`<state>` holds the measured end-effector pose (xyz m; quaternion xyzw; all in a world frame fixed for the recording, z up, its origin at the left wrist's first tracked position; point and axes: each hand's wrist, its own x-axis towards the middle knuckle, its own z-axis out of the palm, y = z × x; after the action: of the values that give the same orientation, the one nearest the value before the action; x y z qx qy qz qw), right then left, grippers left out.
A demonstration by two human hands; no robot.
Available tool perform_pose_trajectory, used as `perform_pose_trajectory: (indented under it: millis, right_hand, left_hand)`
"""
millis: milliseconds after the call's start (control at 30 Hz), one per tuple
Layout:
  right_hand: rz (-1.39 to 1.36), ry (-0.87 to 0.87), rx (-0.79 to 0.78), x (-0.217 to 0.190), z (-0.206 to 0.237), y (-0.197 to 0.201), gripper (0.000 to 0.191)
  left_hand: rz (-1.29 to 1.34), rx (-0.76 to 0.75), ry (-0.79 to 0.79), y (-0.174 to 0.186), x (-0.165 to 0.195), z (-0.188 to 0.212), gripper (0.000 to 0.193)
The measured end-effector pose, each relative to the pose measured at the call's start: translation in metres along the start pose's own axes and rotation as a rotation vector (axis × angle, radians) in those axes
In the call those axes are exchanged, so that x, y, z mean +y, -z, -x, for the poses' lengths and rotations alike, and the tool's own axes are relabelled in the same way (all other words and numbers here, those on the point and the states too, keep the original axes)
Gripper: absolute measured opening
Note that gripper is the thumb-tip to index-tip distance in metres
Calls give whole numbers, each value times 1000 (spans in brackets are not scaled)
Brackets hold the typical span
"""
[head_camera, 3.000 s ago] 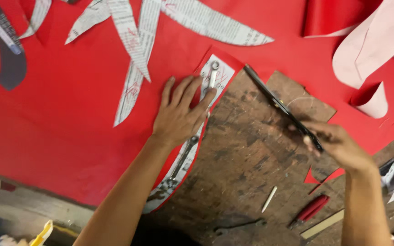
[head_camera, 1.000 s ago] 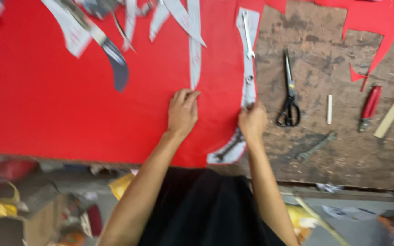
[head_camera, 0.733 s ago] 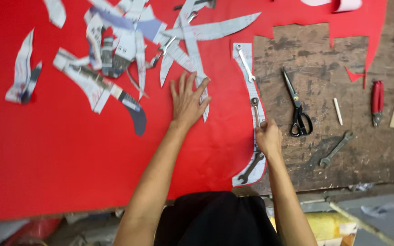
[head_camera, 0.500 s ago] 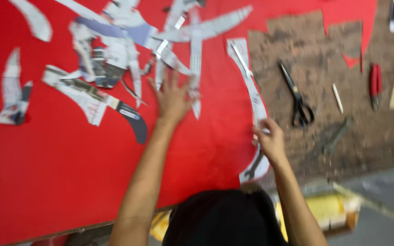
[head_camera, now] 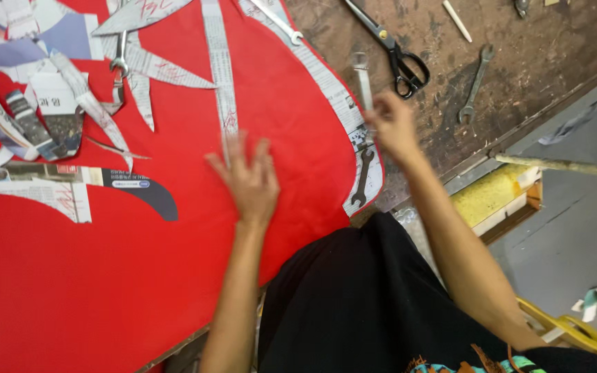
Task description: The person cuts a curved shape from a large sheet of red vinyl following a paper pattern. They hold the pattern flat with wrenches as weights, trace its edge with a chalk marker, and cut along the marked line with scissors, repositioning the sheet as they go.
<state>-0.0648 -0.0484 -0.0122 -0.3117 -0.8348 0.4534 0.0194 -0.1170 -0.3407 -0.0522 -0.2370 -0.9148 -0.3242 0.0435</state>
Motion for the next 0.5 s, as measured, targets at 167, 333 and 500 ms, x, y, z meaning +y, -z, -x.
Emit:
perform_pose_trajectory:
  millis: [167,333,500]
  right_hand:
    - [-124,-70,203,40,13,58,19]
    - [-55,29,380,49,13,72,14]
    - [233,-155,600,48,35,69,29]
  left_hand:
    - [16,-91,-160,-32,10,-67,52]
    - [-124,-189,-386,-36,19,-190,67]
    - [-272,-400,-571,-38,47,-249,38]
